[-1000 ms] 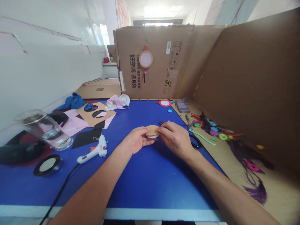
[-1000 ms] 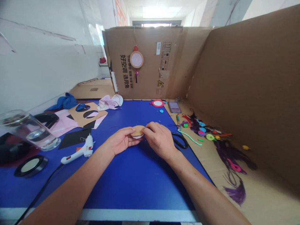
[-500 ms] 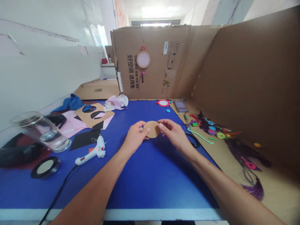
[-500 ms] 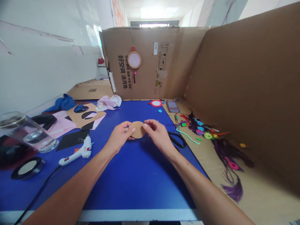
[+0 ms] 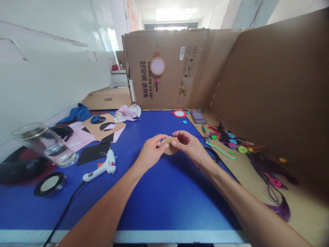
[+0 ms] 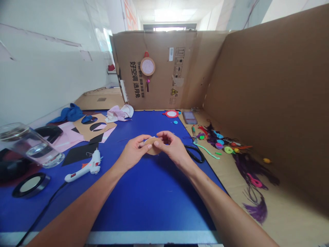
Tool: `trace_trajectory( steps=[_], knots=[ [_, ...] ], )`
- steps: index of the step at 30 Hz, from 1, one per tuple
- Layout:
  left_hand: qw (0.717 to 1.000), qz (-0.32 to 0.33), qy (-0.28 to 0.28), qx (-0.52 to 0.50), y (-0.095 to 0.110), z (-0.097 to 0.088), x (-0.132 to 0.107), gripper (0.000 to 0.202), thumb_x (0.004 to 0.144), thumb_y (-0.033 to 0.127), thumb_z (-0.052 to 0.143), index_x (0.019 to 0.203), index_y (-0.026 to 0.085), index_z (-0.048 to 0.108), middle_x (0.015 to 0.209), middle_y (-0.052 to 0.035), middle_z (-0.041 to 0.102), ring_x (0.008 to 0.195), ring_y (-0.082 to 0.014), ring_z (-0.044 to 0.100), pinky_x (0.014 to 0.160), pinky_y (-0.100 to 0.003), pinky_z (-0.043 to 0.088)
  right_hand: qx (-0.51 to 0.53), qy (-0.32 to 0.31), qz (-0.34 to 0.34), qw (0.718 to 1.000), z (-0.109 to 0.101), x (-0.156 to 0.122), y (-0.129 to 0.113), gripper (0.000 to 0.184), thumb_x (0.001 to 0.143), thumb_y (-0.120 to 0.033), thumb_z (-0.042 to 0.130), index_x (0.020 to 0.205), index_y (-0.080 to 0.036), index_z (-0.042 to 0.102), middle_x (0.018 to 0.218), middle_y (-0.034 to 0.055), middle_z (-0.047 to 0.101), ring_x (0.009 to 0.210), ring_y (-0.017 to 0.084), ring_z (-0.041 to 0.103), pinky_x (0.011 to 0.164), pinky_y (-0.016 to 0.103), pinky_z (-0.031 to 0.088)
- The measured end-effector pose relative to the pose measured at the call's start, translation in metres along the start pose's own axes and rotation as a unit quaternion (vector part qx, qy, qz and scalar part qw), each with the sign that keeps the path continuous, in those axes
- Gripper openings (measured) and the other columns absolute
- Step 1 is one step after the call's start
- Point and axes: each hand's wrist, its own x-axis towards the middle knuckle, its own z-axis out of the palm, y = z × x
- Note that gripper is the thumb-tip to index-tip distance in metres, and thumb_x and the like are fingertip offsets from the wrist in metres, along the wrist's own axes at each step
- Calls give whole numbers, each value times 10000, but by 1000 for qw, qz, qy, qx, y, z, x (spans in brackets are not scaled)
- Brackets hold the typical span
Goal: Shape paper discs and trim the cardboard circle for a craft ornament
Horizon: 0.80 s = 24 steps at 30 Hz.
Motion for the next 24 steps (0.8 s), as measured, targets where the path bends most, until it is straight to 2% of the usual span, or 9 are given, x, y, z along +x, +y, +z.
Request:
trace_trajectory(
  steps=[2, 6, 11, 14, 17, 21, 24],
  knots=[
    [1000, 6, -14, -7, 1, 0, 0, 344, 862, 293, 707, 1197, 224, 734, 1142, -66, 770, 956, -221, 723, 844, -293, 547, -4, -9, -9, 1000, 0, 0, -1, 563, 760, -481, 873, 1213, -222, 660, 1124, 70, 723, 1004, 205, 660, 914, 349, 523],
    [999, 17, -47, -16, 2, 1, -1, 376, 870, 266, 692, 1242, 233, 734, 1233, -72, 757, 1061, -245, 722, 943, -328, 543, -2, -28, -12, 1000, 1, -1, -6, 603, 728, -430, 897, 1249, -238, 663, 1229, 79, 709, 1094, 226, 661, 978, 378, 515],
    [998, 37, -43, 34, 4, 1, -3, 367, 882, 230, 661, 1238, 253, 746, 1229, -61, 759, 1079, -244, 714, 981, -334, 523, 12, -55, 17, 998, 2, -3, -8, 496, 734, -439, 885, 1135, -218, 697, 1050, 43, 743, 911, 192, 679, 861, 340, 529],
    [997, 21, -26, 66, 5, 2, -5, 338, 883, 246, 673, 1209, 264, 761, 1180, -55, 772, 1029, -238, 715, 952, -321, 523, -4, -44, 23, 999, 2, -2, -7, 481, 736, -472, 874, 1101, -209, 706, 894, 11, 719, 771, 166, 644, 748, 310, 513],
    [998, 2, -13, 53, 6, 3, -5, 323, 859, 253, 709, 1175, 270, 771, 1133, -51, 782, 1001, -239, 713, 917, -307, 524, -26, -36, 15, 999, 1, -2, -5, 458, 752, -495, 858, 1083, -211, 718, 817, -8, 688, 709, 154, 610, 688, 295, 489],
    [999, -4, -11, 38, 6, 3, -4, 289, 844, 267, 732, 1130, 251, 769, 1096, -53, 784, 968, -233, 715, 853, -285, 523, -32, -27, 8, 999, 2, -3, -5, 411, 770, -501, 841, 1043, -216, 730, 856, 9, 714, 731, 162, 627, 697, 298, 496],
    [999, -26, -12, 16, 6, 2, -2, 254, 833, 303, 754, 1070, 212, 764, 957, -47, 786, 847, -212, 714, 747, -262, 512, -31, -22, 20, 999, 2, -3, -6, 394, 759, -519, 839, 973, -209, 724, 894, 31, 736, 756, 182, 648, 706, 309, 510]
  ],
)
